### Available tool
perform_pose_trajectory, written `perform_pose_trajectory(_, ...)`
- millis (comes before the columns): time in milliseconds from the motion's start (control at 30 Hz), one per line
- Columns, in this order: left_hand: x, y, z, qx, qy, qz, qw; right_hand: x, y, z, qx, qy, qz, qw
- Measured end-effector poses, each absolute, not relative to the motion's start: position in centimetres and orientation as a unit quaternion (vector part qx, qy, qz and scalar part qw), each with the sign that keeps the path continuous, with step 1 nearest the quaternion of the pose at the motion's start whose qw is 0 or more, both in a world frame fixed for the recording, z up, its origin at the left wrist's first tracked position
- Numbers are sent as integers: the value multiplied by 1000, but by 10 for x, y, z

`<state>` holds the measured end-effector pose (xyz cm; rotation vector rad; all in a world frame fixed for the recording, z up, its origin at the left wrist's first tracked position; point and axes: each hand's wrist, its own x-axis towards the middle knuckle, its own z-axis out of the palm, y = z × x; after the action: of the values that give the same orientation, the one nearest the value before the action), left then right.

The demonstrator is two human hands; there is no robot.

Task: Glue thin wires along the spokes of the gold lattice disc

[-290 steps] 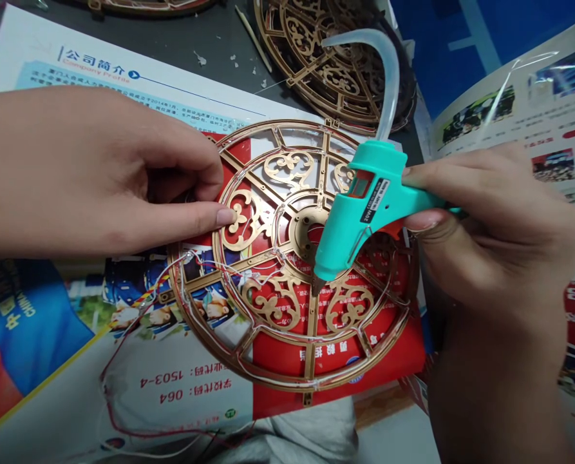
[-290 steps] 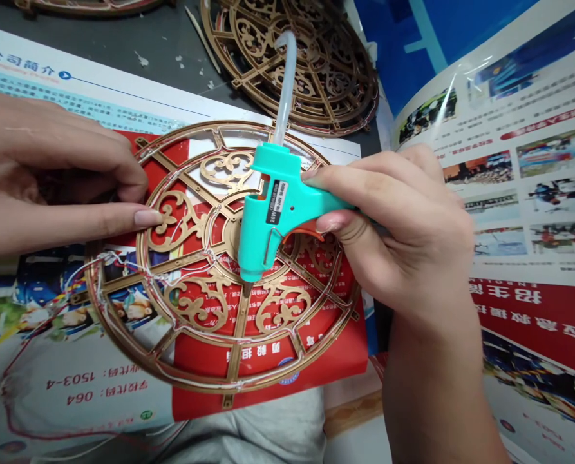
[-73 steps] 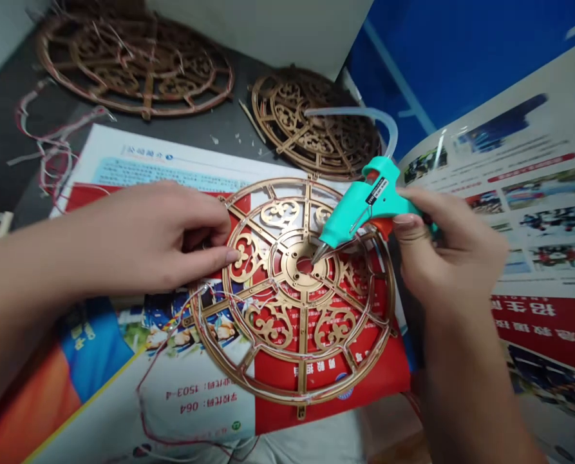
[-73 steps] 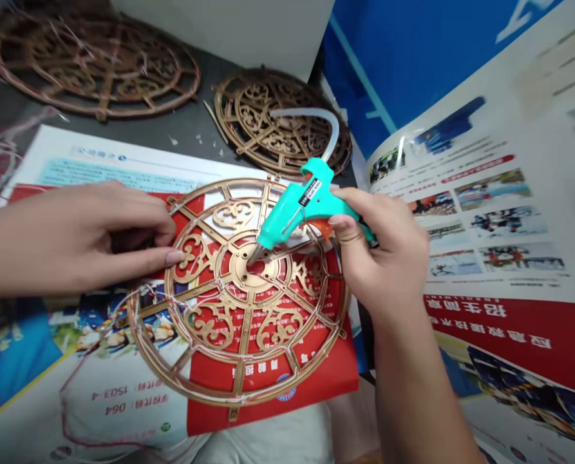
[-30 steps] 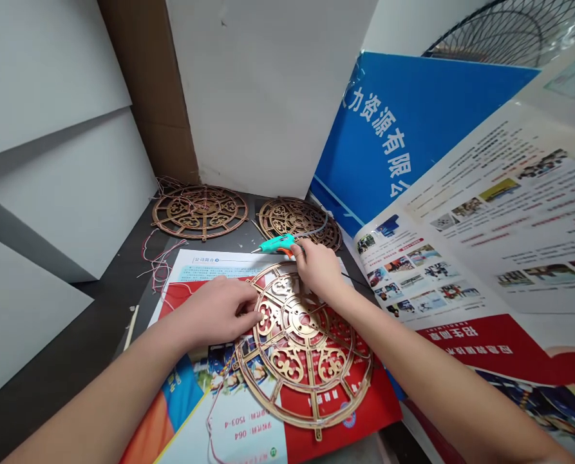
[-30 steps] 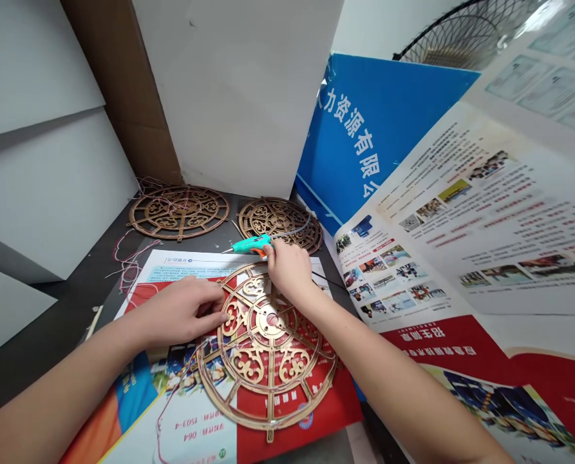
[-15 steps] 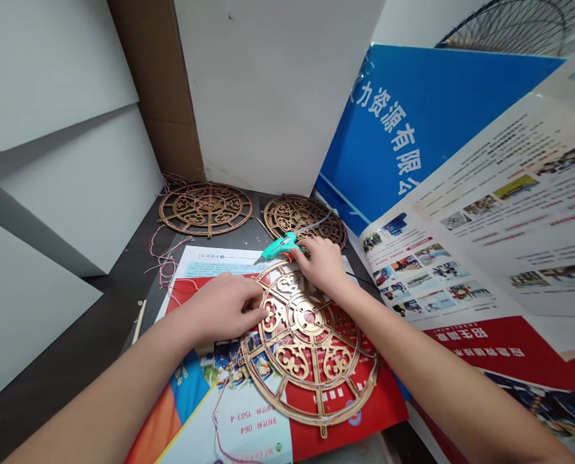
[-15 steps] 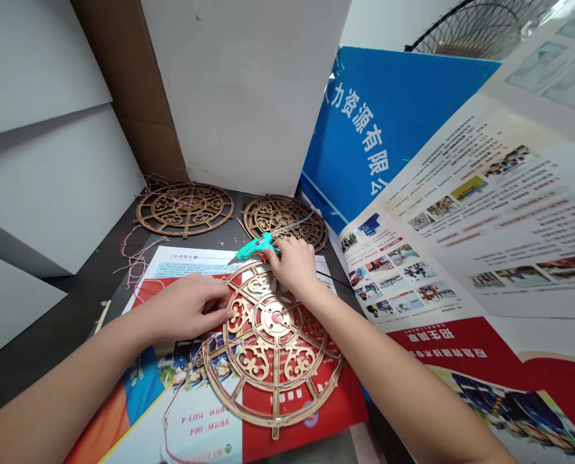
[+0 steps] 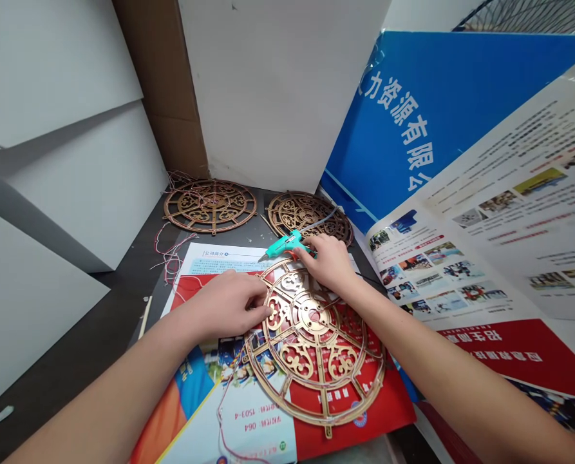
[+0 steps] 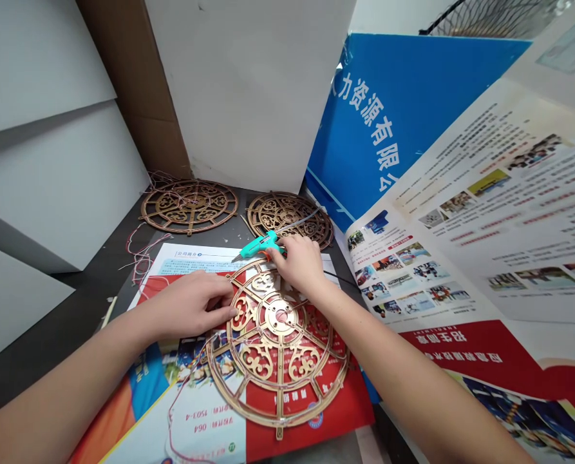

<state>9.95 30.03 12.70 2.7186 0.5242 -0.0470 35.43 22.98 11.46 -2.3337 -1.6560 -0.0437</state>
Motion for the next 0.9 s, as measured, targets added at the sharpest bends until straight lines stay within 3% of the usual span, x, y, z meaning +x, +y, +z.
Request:
perform_pose_trajectory(433,99,301,127,961,189,-14,201,357,231,123,-795,-590,16,139)
perform_pose_trajectory(900,98,302,124,962,185,-9,200,374,241,116,-851,-501,-38,153)
